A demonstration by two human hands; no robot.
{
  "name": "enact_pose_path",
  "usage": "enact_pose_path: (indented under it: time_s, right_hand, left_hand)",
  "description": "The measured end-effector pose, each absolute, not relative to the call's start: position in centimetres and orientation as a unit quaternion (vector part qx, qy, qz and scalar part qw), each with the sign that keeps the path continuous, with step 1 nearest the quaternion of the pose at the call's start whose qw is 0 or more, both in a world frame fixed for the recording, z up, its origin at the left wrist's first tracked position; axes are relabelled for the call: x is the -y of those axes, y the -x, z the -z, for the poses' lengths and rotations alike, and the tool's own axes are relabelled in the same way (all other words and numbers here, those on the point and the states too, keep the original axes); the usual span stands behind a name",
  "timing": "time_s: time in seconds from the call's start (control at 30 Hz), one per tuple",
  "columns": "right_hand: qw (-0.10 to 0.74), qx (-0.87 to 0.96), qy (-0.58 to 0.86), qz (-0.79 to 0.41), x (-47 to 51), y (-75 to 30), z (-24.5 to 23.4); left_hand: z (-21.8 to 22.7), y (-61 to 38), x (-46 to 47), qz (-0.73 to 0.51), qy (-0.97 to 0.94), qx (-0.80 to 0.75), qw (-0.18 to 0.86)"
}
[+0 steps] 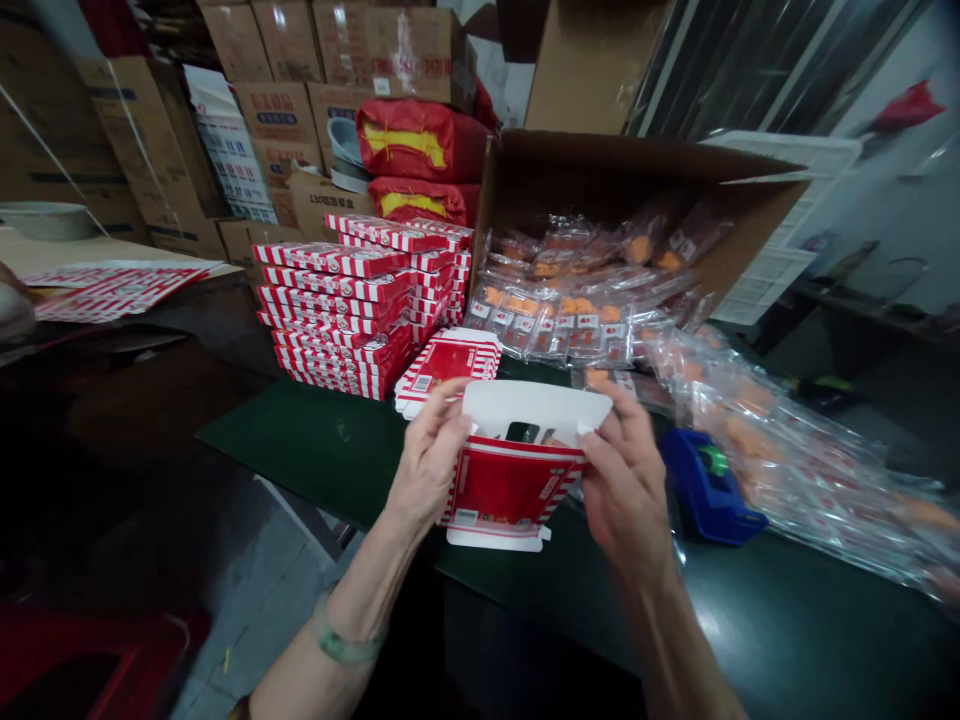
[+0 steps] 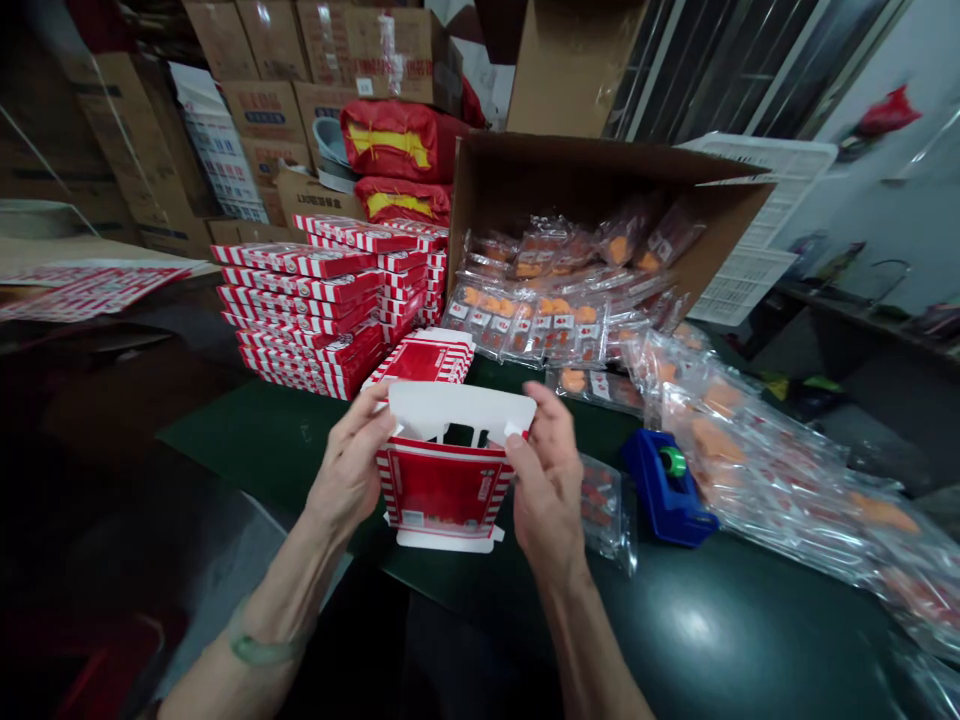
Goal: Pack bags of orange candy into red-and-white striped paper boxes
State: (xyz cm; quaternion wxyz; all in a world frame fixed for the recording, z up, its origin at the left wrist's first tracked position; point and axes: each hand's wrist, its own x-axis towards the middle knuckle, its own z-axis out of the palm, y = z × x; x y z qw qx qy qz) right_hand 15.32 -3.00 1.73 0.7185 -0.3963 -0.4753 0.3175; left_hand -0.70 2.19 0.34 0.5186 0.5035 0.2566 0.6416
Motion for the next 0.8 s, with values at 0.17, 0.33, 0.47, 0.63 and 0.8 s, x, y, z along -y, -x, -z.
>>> enact_pose_path:
  time_s: [0.17,0.33,0.47,0.63,0.8]
  right_hand:
    - [0.700,0.478,0.394,-0.355,3.0,-16.5,-3.4]
    - [0.569,0.637,0.413,-0.317,4.2,-19.0,-3.8]
    - [0.436,0.753,0.413,-0.269,5.4,-20.8,-4.4]
    - [0.484,0.690,0.502,-0.190,4.8,-19.9,-4.3]
    - [0.481,0.685,0.514,-0.185,4.1,-19.5,-4.4]
  left_hand:
    - [-1.4,0.8,-2.3,-0.634,-0.543,-0.242,0.495]
    - [-1.3,0.1,-1.6,-0.689,-0.500,-0.228,0.473]
    - [-0.7,-0.3,-1.4,-0.704,-0.513,-0.201,0.448]
    - [-0.8,-0.4,-1.4,-0.703,-0.549,-0.236,0.386]
    - [-1.5,0.3,-1.5,-0.637,-0.609,-0.290,0.373]
